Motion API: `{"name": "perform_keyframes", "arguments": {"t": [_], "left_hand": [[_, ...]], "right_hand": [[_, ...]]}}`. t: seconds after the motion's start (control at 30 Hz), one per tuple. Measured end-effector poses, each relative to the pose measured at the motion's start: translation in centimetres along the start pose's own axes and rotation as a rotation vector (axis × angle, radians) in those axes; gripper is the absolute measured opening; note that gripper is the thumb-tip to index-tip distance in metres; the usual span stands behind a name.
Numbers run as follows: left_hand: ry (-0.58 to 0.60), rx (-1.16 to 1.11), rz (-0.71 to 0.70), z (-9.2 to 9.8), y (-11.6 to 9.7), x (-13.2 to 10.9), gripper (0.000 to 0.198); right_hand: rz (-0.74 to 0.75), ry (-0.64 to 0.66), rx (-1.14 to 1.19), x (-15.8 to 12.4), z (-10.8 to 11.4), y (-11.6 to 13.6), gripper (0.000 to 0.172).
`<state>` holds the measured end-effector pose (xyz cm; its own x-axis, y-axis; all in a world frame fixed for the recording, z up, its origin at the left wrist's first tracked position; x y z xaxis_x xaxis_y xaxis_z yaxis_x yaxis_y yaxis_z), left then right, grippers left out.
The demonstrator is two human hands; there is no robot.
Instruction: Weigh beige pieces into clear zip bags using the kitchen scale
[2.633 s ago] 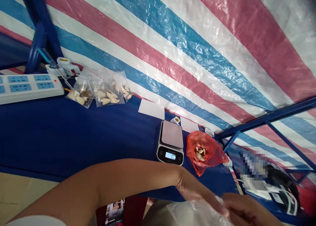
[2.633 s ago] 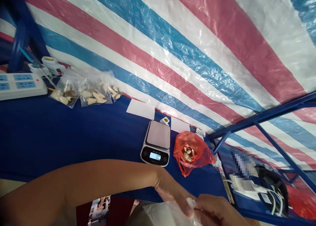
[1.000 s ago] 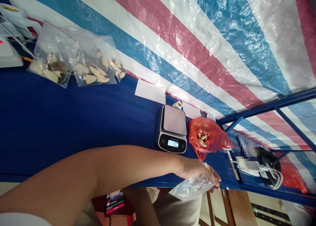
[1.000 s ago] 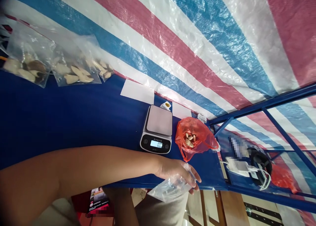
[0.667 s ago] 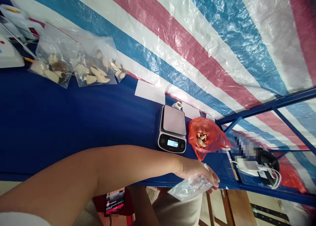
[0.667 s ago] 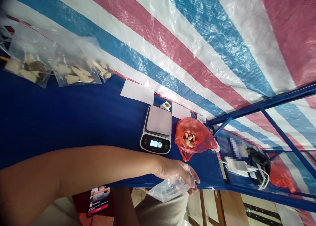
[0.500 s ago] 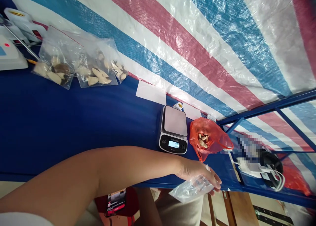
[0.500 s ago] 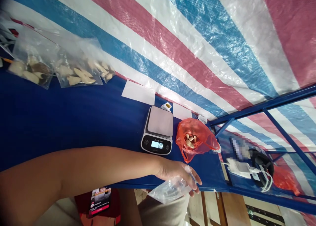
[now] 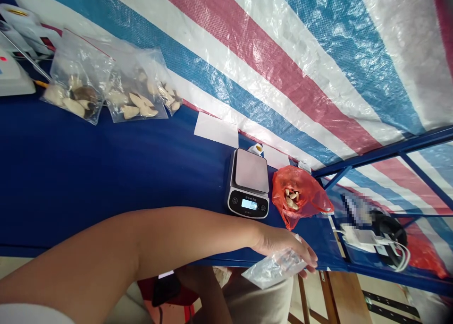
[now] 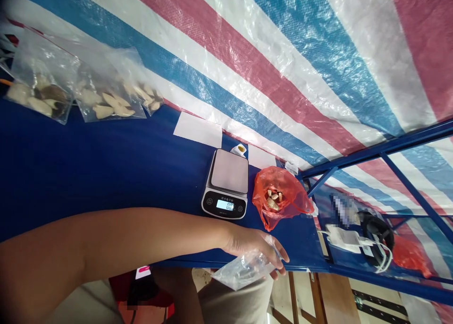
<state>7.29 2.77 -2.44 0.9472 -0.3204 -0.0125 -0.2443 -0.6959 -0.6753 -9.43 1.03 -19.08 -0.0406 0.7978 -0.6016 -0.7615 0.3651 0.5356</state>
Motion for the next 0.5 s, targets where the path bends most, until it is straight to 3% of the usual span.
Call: {"name": "perform_keyframes", "arguments": {"t": [0.17, 0.37, 0.43, 0.5], "left_hand": [[-0.009, -0.001, 0.011, -0.1, 0.0, 0.0, 0.052], [-0.013, -0.012, 0.064, -0.3, -0.3, -0.2, 0.062], [-0.018, -0.015, 0.093, -0.3, -0.4, -0.2, 0.068], [-0.012, -0.024, 0.09, -0.2, -0.5, -0.1, 0.073]], "right_hand": [[-0.036, 0.06, 0.162, 0.6, -0.6, -0.4, 0.04], [-0.117, 0.073, 0.197, 0.7, -0.9, -1.1, 0.041], [-0.134, 0.042, 0.195, -1.0, 0.4, -0.9, 0.034], [-0.106, -0.063, 0.138, -4.2, 3.1, -0.6, 0.028]]}}
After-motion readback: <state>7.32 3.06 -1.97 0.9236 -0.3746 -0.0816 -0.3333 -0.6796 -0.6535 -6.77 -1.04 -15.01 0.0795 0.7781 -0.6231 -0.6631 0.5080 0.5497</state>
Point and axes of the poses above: each hand's wrist, its own x-axis towards the middle knuckle, its own z-axis out of the back of the hand, y = z × x, the point moved 7 cm from there along x, towards the middle knuckle, and after that the axes turned 1 degree about -z, right-handed, at the moved point
